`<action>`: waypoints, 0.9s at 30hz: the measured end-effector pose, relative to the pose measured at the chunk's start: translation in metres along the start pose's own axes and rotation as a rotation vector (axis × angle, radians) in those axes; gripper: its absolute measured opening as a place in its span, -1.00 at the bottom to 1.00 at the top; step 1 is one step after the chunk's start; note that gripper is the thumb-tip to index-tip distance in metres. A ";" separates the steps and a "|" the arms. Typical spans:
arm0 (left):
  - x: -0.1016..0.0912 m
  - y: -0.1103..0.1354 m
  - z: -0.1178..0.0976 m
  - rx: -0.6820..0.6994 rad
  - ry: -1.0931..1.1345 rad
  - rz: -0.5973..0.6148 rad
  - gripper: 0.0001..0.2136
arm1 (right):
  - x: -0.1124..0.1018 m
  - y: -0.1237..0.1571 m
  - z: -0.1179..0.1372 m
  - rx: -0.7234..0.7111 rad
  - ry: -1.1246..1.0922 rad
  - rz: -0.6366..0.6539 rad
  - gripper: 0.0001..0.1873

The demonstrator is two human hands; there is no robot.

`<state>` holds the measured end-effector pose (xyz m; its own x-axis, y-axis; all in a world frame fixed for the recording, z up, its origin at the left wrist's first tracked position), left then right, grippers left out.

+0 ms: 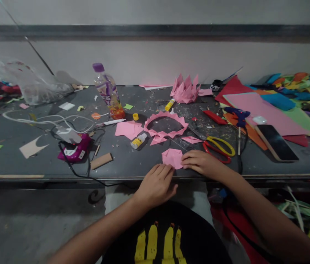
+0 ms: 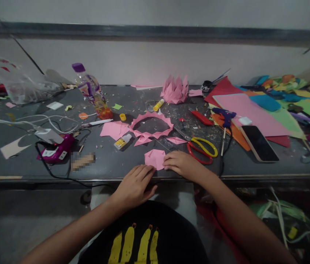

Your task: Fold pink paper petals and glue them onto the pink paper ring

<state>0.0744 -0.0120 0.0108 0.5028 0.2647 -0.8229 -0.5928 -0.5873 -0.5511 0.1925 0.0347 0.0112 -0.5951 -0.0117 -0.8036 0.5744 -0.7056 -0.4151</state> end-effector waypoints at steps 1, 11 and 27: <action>0.002 0.001 -0.002 0.002 -0.005 0.011 -0.64 | 0.000 -0.001 -0.003 0.043 -0.032 0.016 -0.72; 0.005 0.005 -0.007 -0.048 -0.037 0.016 -0.50 | -0.002 -0.010 -0.023 0.371 -0.291 0.046 -0.71; 0.011 0.007 -0.010 -0.057 -0.100 0.057 -0.44 | 0.004 -0.018 -0.029 0.427 -0.212 0.038 -0.88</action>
<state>0.0826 -0.0211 -0.0005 0.4027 0.3031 -0.8637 -0.5806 -0.6449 -0.4970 0.1964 0.0680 0.0035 -0.7053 -0.1560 -0.6915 0.3418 -0.9294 -0.1390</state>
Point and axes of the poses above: each hand's wrist, its own y-axis away from the middle knuckle, its own x-axis out of the palm, z = x × y, the point moved 8 cm from there along -y, towards the middle knuckle, and after that the axes turned 14 degrees about -z, right-handed, at the moved point
